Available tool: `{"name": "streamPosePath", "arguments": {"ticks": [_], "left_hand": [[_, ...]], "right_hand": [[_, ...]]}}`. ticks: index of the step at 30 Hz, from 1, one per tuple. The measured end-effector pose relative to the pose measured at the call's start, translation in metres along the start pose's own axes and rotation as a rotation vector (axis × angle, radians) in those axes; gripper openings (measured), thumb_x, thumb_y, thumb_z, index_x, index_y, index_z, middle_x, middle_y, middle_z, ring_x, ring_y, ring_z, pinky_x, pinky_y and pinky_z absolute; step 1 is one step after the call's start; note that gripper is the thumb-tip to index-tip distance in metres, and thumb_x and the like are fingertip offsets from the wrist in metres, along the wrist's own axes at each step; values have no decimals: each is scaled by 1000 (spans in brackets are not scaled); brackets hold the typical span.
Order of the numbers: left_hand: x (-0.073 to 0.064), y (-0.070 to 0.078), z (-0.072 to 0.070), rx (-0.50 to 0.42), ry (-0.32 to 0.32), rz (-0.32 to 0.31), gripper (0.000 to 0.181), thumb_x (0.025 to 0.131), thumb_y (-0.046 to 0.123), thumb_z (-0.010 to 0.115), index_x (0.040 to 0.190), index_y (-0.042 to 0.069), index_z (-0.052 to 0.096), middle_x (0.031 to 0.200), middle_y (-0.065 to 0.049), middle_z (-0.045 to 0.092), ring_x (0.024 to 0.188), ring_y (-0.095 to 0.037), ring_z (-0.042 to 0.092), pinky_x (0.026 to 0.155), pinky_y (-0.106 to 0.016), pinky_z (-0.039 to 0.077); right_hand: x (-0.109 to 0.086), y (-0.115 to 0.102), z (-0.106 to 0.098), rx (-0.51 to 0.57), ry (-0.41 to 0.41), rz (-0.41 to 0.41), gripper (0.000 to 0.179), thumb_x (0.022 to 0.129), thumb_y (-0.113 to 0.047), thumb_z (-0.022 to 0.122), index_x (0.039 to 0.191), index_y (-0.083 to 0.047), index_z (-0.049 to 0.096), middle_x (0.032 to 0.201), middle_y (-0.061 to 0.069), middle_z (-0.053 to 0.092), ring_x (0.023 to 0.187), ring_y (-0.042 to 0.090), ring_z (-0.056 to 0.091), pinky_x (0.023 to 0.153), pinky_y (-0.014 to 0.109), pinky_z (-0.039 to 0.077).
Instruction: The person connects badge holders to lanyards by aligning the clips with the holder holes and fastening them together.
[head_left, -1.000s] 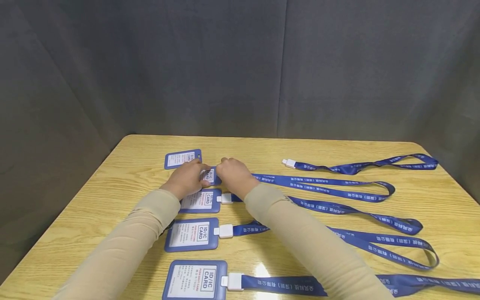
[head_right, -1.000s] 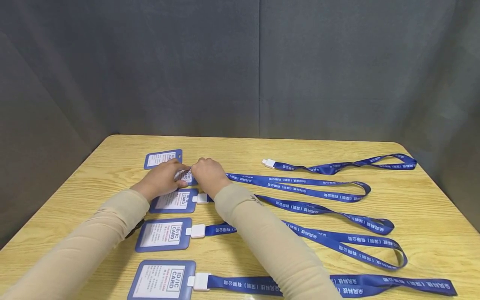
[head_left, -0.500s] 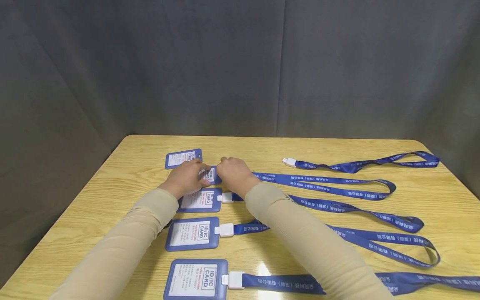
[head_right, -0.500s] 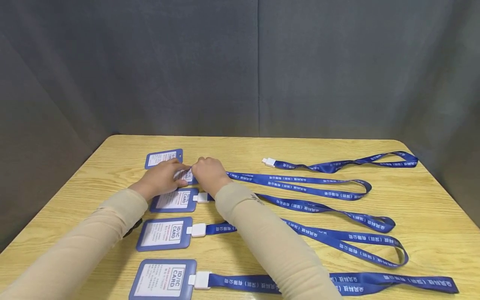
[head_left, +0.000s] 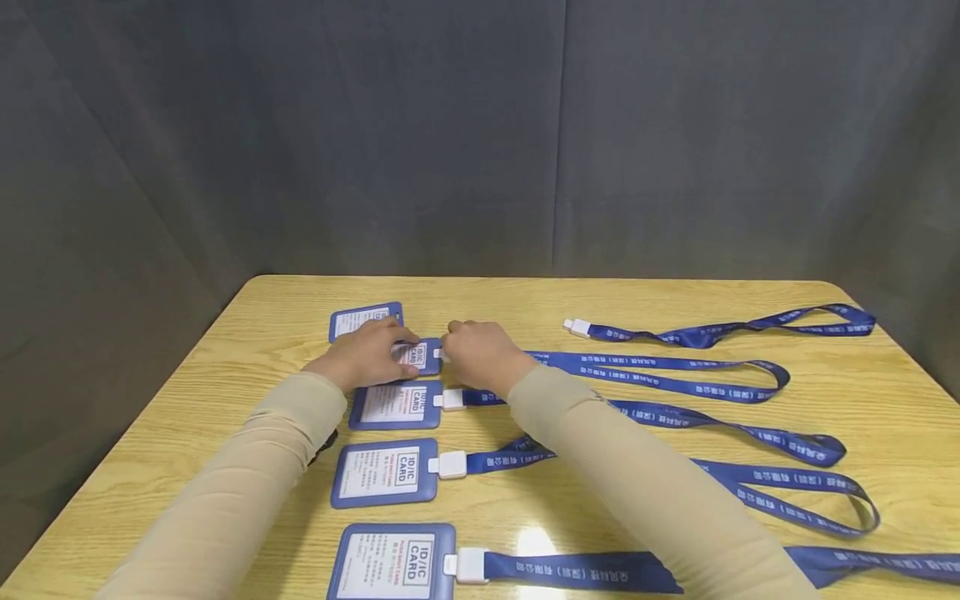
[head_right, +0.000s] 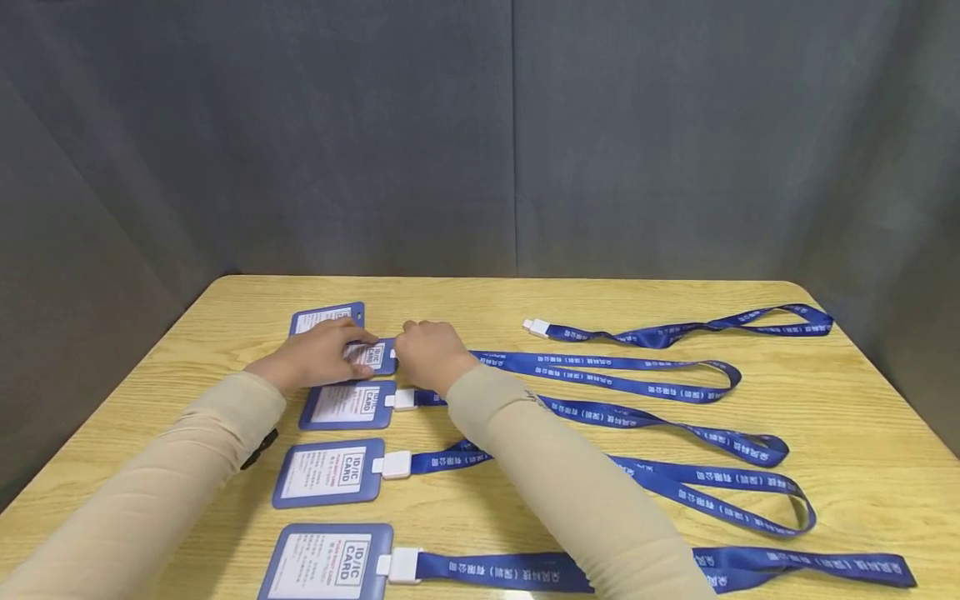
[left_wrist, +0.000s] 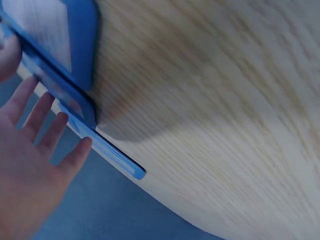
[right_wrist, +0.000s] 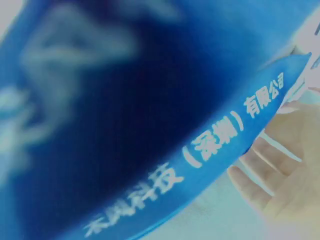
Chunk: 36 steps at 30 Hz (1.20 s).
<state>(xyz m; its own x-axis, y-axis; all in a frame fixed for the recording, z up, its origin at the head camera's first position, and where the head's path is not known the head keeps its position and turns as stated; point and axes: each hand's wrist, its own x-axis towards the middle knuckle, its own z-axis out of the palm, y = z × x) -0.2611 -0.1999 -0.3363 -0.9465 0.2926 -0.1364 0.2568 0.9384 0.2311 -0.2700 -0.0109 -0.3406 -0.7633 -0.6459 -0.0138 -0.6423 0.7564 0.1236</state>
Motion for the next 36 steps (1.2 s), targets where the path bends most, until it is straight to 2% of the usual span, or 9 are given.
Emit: {"name": "streamPosePath", "arguments": {"ticks": [6, 9, 12, 16, 21, 24, 28, 31, 36], "left_hand": [[1, -11, -6, -82, 18, 33, 51, 95, 36, 64, 135, 6, 60, 146, -21, 46, 139, -42, 34, 113, -58, 28], [2, -15, -9, -88, 75, 7, 45, 98, 30, 60, 136, 5, 58, 146, -20, 46, 138, -42, 35, 112, -60, 29], [3, -20, -8, -47, 133, -34, 42, 101, 28, 57, 137, 7, 57, 144, -18, 47, 135, -41, 40, 109, -61, 32], [6, -29, -2, 5, 165, -109, 46, 101, 28, 55, 142, 7, 53, 145, -19, 46, 134, -42, 41, 108, -61, 33], [12, -42, 4, 5, 156, -246, 54, 103, 35, 49, 149, 7, 43, 152, -24, 35, 139, -46, 31, 109, -66, 28], [15, -48, 4, -17, 122, -298, 58, 103, 38, 46, 151, 7, 38, 155, -27, 30, 141, -49, 26, 109, -68, 25], [15, -50, 2, -28, 82, -322, 59, 103, 38, 46, 153, 8, 36, 156, -28, 27, 141, -51, 24, 109, -68, 24], [17, -49, 0, -18, 82, -317, 58, 102, 37, 48, 152, 8, 38, 155, -26, 30, 140, -49, 27, 109, -67, 27], [19, -37, -6, -1, 60, -321, 56, 102, 34, 50, 151, 9, 40, 154, -23, 34, 140, -47, 31, 108, -67, 29]], "right_hand": [[-12, 9, -2, 29, 14, 2, 28, 94, -13, 67, 122, -12, 71, 114, 5, 67, 101, 19, 65, 89, 34, 55], [-20, 15, -2, 52, 45, 4, 28, 94, -8, 65, 121, -11, 71, 112, 5, 67, 101, 19, 65, 89, 33, 55], [-28, 23, -3, 45, 76, -16, 29, 93, -3, 63, 120, -9, 71, 111, 6, 67, 101, 20, 66, 88, 34, 55], [-38, 31, -6, 13, 98, -41, 30, 93, 1, 60, 119, -8, 71, 111, 7, 68, 101, 22, 66, 86, 35, 56], [-49, 41, -8, 2, 120, -53, 27, 94, 0, 60, 117, -7, 71, 109, 7, 69, 99, 22, 67, 83, 34, 57], [-52, 44, -8, 2, 135, -65, 27, 92, 1, 62, 116, -7, 72, 108, 7, 69, 98, 22, 67, 83, 33, 57], [-54, 46, -7, -1, 150, -76, 26, 92, 1, 64, 115, -7, 72, 106, 7, 69, 96, 21, 68, 81, 33, 58], [-54, 48, -5, 1, 152, -73, 24, 93, -4, 67, 115, -7, 72, 106, 6, 69, 95, 21, 68, 81, 34, 58], [-56, 49, -2, -3, 168, -67, 25, 91, -13, 73, 115, -7, 72, 106, 6, 69, 95, 21, 68, 82, 35, 57]]}}
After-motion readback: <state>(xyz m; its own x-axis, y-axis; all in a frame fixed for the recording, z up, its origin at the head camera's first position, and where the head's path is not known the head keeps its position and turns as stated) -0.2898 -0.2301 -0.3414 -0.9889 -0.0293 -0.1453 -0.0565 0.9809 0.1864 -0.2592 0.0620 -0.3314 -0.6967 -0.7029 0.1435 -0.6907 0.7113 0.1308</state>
